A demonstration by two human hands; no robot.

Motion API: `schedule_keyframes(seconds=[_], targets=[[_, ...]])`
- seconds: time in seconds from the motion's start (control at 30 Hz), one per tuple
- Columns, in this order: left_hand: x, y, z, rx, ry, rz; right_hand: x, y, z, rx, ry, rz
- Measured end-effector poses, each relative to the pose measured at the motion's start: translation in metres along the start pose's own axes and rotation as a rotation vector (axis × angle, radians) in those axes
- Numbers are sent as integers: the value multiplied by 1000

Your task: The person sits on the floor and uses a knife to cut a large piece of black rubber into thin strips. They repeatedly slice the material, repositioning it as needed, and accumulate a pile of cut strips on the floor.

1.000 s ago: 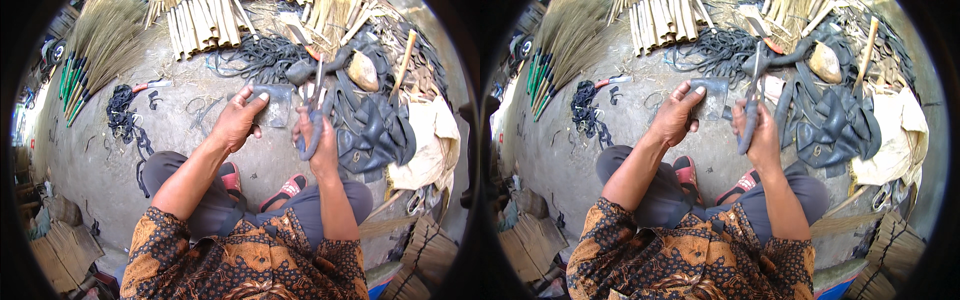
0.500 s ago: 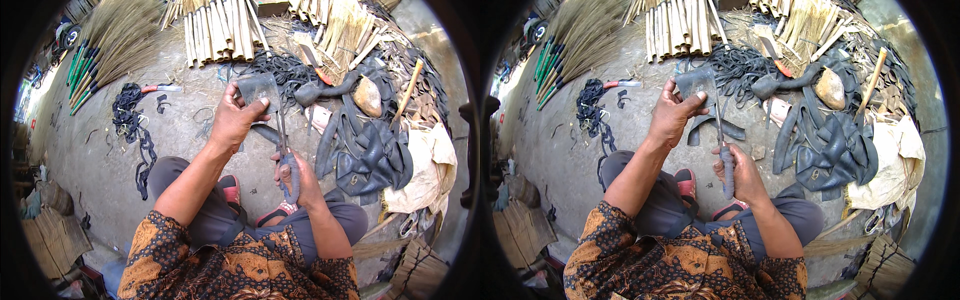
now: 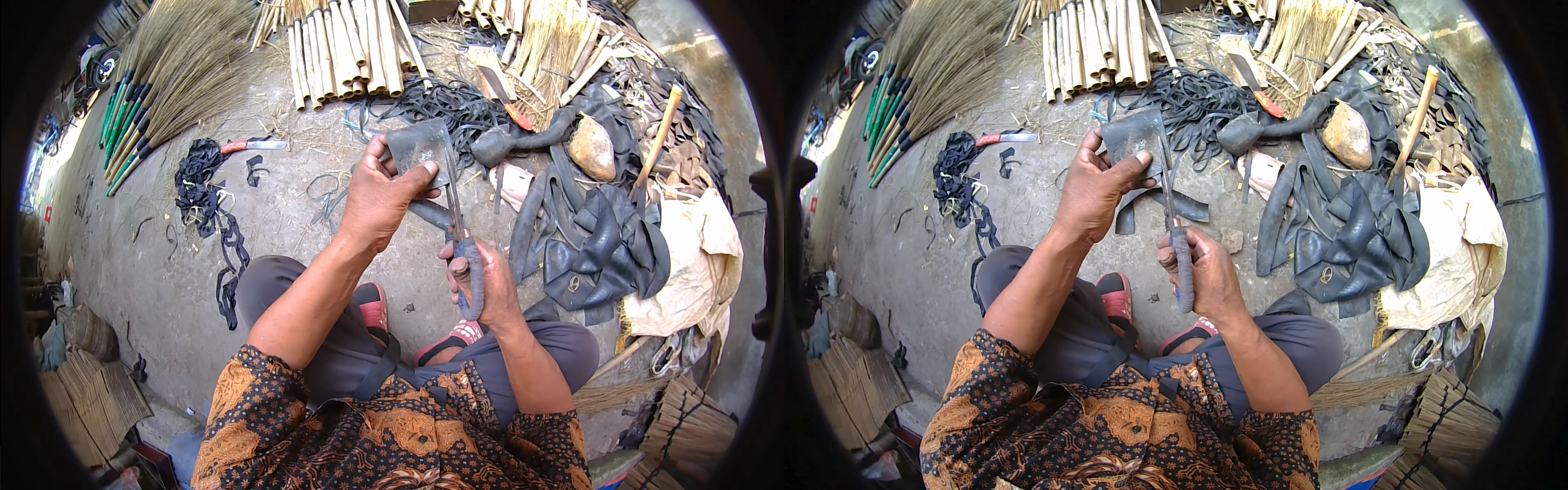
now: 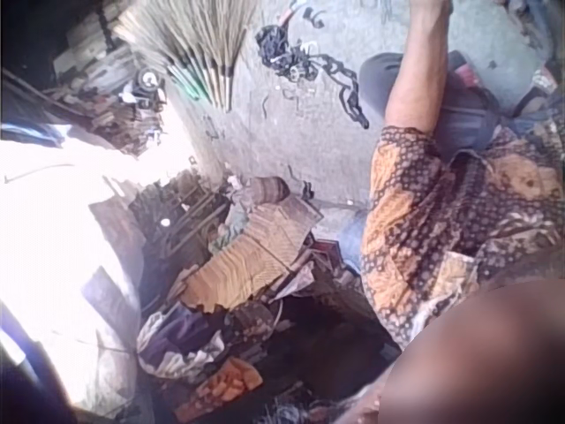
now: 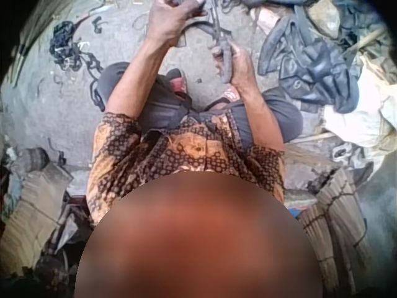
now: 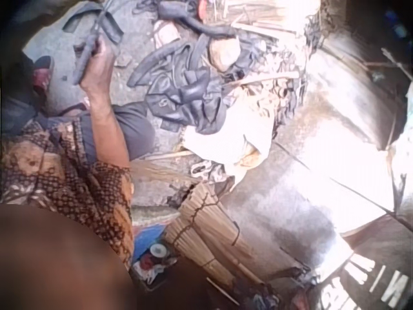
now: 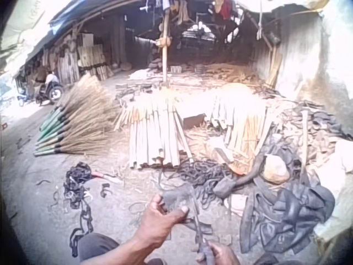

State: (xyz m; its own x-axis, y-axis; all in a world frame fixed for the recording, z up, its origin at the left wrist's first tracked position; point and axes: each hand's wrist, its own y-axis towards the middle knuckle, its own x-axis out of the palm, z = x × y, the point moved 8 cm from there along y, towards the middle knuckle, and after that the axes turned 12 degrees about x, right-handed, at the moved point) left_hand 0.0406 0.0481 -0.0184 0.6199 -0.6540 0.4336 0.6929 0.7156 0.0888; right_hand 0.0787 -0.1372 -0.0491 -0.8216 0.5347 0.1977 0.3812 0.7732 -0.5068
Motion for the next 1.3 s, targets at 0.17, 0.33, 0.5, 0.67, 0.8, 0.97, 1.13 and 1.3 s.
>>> schedule_keyframes(seconds=[0.17,0.33,0.5,0.67,0.8,0.97,1.13,1.3], targets=[[3,-1,-5,-27,10,-52,1,-1,-13,-76,-69,118],[11,-7,-15,-68,15,-101,-4,-6,-24,-55,-228,204],[7,-8,-24,-221,-160,-45,-5,-8,-16,11,-206,188],[13,-10,-21,-143,-115,-83,-2,-3,-19,-191,-178,196],[21,-19,-27,-136,-61,-111,-5,-5,-25,-268,-310,266],[24,-20,-30,-179,-137,-107,-7,-14,-23,-120,-226,246],[16,-10,-26,-277,-251,-64,4,-12,-21,-172,-158,161],[21,-18,-18,-180,-58,-118,-3,-12,-29,-296,-282,287]])
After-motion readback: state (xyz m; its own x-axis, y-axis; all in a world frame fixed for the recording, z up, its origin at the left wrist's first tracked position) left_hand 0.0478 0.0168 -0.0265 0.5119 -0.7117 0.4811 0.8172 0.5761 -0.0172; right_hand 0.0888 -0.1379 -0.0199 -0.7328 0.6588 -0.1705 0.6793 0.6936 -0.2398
